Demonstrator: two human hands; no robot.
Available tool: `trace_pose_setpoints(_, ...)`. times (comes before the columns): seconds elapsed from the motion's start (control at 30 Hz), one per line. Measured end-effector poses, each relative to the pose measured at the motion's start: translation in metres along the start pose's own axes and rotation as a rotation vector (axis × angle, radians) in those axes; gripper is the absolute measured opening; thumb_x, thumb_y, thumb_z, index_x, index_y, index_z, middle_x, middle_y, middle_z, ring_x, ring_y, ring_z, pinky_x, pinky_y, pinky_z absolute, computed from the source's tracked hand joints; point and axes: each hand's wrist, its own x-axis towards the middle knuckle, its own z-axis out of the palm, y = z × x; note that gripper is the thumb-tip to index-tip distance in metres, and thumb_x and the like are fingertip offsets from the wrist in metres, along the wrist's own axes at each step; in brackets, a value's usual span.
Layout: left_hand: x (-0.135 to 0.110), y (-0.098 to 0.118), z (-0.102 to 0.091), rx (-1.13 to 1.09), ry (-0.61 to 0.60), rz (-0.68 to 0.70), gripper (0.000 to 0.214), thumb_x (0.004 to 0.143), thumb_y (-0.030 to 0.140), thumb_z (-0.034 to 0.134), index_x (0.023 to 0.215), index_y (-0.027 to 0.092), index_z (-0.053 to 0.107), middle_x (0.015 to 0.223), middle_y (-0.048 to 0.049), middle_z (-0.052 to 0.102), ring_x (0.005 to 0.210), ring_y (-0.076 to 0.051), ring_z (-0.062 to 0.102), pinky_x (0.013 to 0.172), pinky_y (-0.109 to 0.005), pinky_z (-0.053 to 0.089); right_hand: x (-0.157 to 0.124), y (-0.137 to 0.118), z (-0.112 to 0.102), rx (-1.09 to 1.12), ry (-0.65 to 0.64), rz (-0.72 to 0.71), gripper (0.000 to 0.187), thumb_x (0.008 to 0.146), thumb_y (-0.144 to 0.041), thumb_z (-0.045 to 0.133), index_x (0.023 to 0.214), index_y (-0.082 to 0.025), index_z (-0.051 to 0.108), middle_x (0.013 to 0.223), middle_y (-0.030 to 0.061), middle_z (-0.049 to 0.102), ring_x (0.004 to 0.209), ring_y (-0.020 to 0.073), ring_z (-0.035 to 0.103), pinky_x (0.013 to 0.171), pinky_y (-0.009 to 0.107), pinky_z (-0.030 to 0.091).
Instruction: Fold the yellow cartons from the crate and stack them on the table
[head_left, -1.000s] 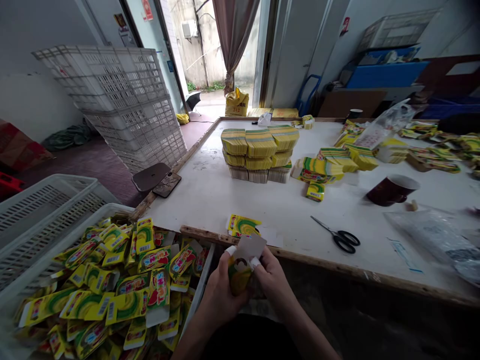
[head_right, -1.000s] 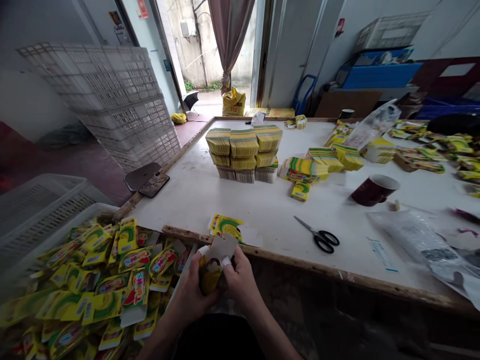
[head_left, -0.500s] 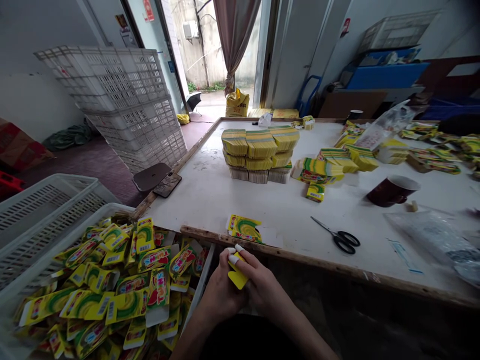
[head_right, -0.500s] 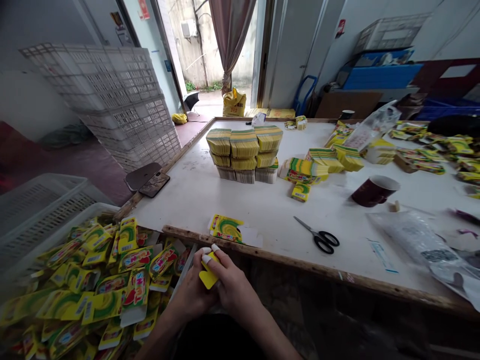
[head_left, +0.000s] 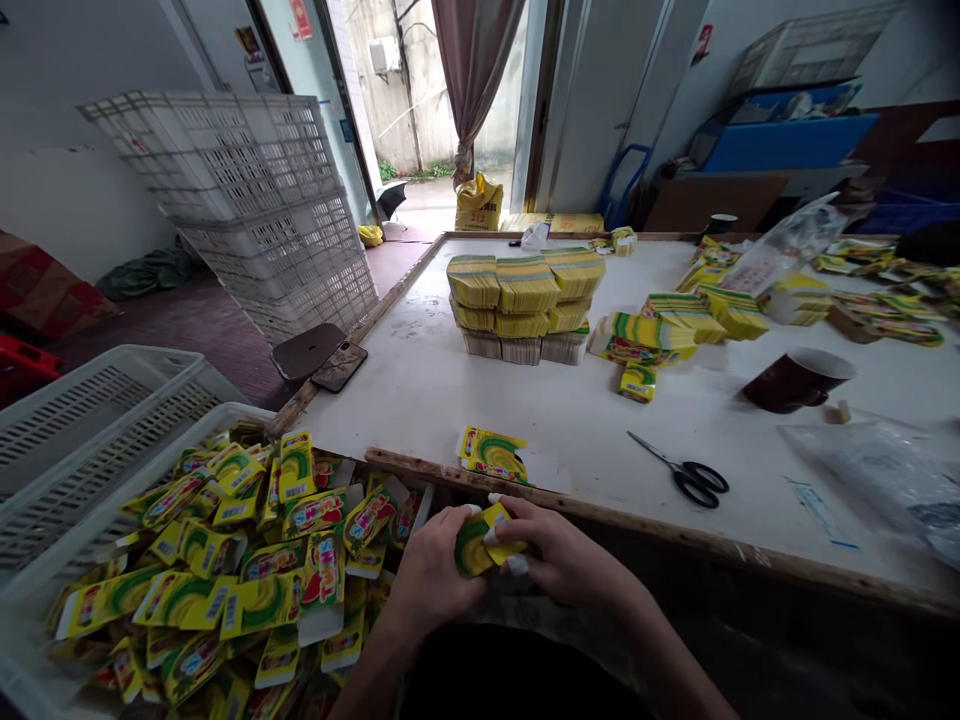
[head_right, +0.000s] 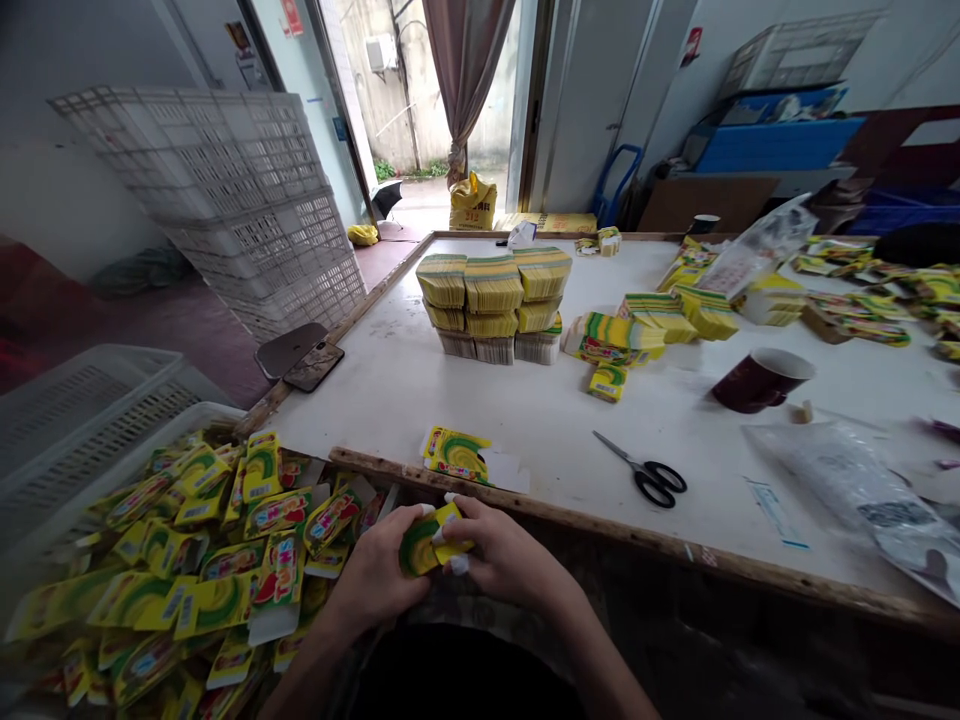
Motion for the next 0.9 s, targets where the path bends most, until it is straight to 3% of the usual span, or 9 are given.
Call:
trace_pose_setpoints(0.1,0.005,0.002,0.002,0.017,0.033,0.054,0.058,0.057,0.019,0.071,0.114,0.026,0.060,0.101,-0.0079,0.067,0.092,-0.031,0.063,0.080,-0.042,0.049,0.003,0.002,-0.002,0.017,0.072,0.057,0.027,0.063,-0.011,0.071,0.087,-0.023,0.073,0.109,0.0071,0.065,0.098,0.0255,0.064,0.088,0.037,0.050)
trace_pose_setpoints(0.23,0.009,0.001,-0.003,0.039,0.080,0.059,0.058,0.058,0.018,0.070,0.115,0.026,0.061,0.101,-0.0084,0.067,0.094,-0.032,0.062,0.082,-0.043,0.049,0.006,0.008,0.017,0.073,0.216,0.089,0.030,0.064,-0.010,0.070,0.092,-0.021,0.069,0.126,0.0117,0.057,0.115,0.0283,0.057,0.097,0.042,0.044)
trace_pose_setpoints(0.33,0.005,-0.003,-0.012,0.011,0.031,0.014,0.056,0.061,0.024,0.072,0.116,0.025,0.059,0.105,-0.0089,0.067,0.098,-0.031,0.062,0.084,-0.042,0.049,0.007,0.006,0.026,0.128,0.126,0.019,0.028,0.073,-0.016,0.069,0.100,-0.020,0.068,0.138,0.0134,0.048,0.127,0.0285,0.048,0.102,0.041,0.039)
trace_pose_setpoints(0.43,0.000,-0.008,-0.017,-0.015,-0.011,-0.020,0.057,0.064,0.027,0.072,0.118,0.023,0.057,0.111,-0.0094,0.067,0.100,-0.029,0.063,0.086,-0.040,0.049,0.007,0.002,0.021,0.118,0.032,-0.015,0.027,0.080,-0.017,0.064,0.106,-0.021,0.068,0.144,0.0132,0.042,0.130,0.0278,0.044,0.102,0.040,0.039)
trace_pose_setpoints(0.63,0.002,-0.006,-0.015,-0.054,-0.020,-0.029,0.051,0.064,0.028,0.072,0.113,0.022,0.061,0.104,-0.0079,0.070,0.092,-0.028,0.066,0.081,-0.037,0.051,0.010,0.000,0.008,-0.001,-0.042,-0.024,0.033,0.079,-0.006,0.058,0.101,-0.026,0.072,0.130,0.0079,0.056,0.118,0.0245,0.056,0.097,0.037,0.045)
trace_pose_setpoints(0.73,0.004,0.000,-0.012,-0.071,0.043,-0.055,0.048,0.066,0.028,0.071,0.112,0.022,0.062,0.102,-0.0077,0.071,0.092,-0.029,0.065,0.081,-0.038,0.051,0.011,0.004,0.018,0.029,0.051,-0.023,0.034,0.081,-0.007,0.055,0.106,-0.024,0.069,0.137,0.0101,0.051,0.125,0.0255,0.051,0.101,0.039,0.041)
trace_pose_setpoints(0.83,0.002,0.003,-0.009,-0.282,0.111,-0.133,0.052,0.063,0.027,0.075,0.113,0.022,0.062,0.106,-0.0079,0.069,0.096,-0.027,0.064,0.084,-0.036,0.050,0.012,0.013,0.031,0.131,0.168,-0.020,0.054,0.082,-0.018,0.060,0.134,-0.022,0.047,0.143,0.0145,0.044,0.130,0.0265,0.045,0.104,0.041,0.039)
trace_pose_setpoints(0.9,-0.001,0.000,-0.008,-0.607,0.324,-0.211,0.052,0.061,0.027,0.078,0.110,0.020,0.062,0.100,-0.0065,0.070,0.088,-0.022,0.065,0.079,-0.031,0.052,0.016,0.020,0.032,0.135,0.249,0.058,0.068,0.083,-0.024,0.061,0.143,-0.019,0.030,0.137,0.0156,0.051,0.123,0.0247,0.053,0.100,0.038,0.044)
